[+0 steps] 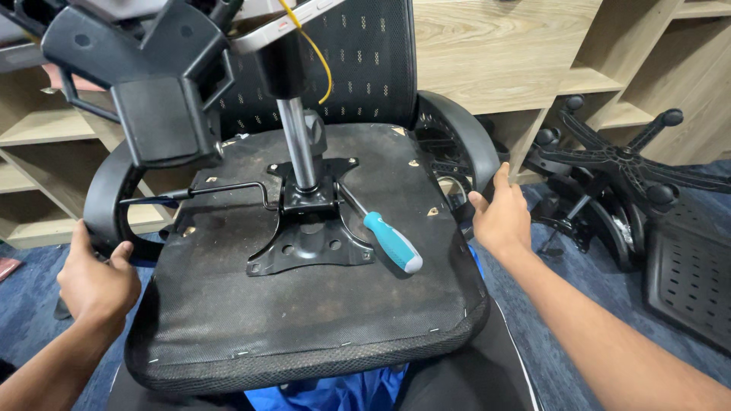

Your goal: The person uses a screwdriver to tighten screws on the metal base of an office chair, securing the seat to the central column. The person repeatedly turns the screwdriver and checks the stability of the chair base.

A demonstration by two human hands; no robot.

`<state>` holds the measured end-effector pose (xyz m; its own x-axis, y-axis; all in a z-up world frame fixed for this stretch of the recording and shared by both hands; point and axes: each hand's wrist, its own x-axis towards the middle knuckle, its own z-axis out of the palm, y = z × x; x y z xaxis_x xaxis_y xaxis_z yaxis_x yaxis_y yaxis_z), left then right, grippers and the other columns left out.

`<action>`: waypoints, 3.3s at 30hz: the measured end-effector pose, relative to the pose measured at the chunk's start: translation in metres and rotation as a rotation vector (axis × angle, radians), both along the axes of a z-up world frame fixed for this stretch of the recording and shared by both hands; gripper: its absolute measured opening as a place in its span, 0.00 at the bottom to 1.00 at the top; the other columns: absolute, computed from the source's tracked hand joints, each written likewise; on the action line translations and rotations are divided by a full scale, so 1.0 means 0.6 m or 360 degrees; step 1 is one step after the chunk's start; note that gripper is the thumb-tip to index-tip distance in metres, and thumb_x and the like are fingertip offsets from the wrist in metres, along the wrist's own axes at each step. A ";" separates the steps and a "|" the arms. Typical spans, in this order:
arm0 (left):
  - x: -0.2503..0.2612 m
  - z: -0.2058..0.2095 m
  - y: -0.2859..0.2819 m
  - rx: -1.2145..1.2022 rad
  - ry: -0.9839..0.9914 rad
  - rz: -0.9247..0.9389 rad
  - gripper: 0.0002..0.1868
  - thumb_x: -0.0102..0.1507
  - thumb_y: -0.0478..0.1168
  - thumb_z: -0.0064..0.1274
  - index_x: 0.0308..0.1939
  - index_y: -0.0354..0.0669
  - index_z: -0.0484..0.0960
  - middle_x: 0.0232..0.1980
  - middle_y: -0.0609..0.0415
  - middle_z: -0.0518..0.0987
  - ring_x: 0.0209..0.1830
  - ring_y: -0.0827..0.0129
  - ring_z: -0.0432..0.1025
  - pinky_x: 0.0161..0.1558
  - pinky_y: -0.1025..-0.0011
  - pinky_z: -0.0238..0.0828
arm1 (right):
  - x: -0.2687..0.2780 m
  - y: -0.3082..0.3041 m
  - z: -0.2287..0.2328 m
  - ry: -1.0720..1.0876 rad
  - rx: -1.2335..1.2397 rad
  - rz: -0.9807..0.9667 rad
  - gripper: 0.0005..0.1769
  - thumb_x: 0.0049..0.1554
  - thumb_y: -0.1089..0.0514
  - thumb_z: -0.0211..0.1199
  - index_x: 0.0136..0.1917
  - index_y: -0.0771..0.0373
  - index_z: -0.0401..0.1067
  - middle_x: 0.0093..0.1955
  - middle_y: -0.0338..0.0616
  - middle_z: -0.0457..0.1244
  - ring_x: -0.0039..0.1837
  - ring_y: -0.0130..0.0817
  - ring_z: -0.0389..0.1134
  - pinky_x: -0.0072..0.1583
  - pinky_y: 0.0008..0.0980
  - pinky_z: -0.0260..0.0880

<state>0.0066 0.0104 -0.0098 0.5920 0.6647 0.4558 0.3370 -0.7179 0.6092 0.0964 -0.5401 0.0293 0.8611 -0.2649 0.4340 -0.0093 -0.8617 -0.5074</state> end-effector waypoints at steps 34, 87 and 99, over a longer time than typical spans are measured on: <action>-0.138 0.088 -0.289 0.0648 0.0423 -0.1781 0.56 0.53 0.72 0.60 0.72 0.35 0.64 0.79 0.39 0.54 0.82 0.49 0.42 0.75 0.46 0.33 | -0.224 0.202 0.047 -0.0125 -0.0375 0.1463 0.61 0.49 0.34 0.73 0.78 0.76 0.52 0.83 0.68 0.46 0.85 0.59 0.46 0.80 0.49 0.44; -0.037 0.108 -0.308 0.1015 0.1057 -0.1634 0.83 0.35 0.58 0.75 0.80 0.34 0.34 0.83 0.40 0.35 0.83 0.48 0.29 0.77 0.46 0.27 | -0.136 0.262 0.038 0.0424 -0.0934 0.1513 0.83 0.28 0.38 0.83 0.80 0.73 0.35 0.84 0.64 0.32 0.85 0.61 0.29 0.79 0.49 0.34; -0.011 0.111 -0.308 0.1027 0.1101 -0.1597 0.83 0.35 0.58 0.74 0.80 0.36 0.33 0.83 0.41 0.35 0.84 0.50 0.29 0.78 0.47 0.27 | -0.104 0.266 0.030 0.0412 -0.0943 0.1523 0.84 0.28 0.38 0.83 0.80 0.72 0.35 0.84 0.64 0.32 0.85 0.62 0.28 0.79 0.51 0.34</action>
<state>0.0000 -0.1742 0.0569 0.9175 -0.3926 -0.0638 -0.3933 -0.9194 0.0006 0.0339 -0.3804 0.0473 0.6807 0.7306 0.0530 0.7316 -0.6744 -0.0993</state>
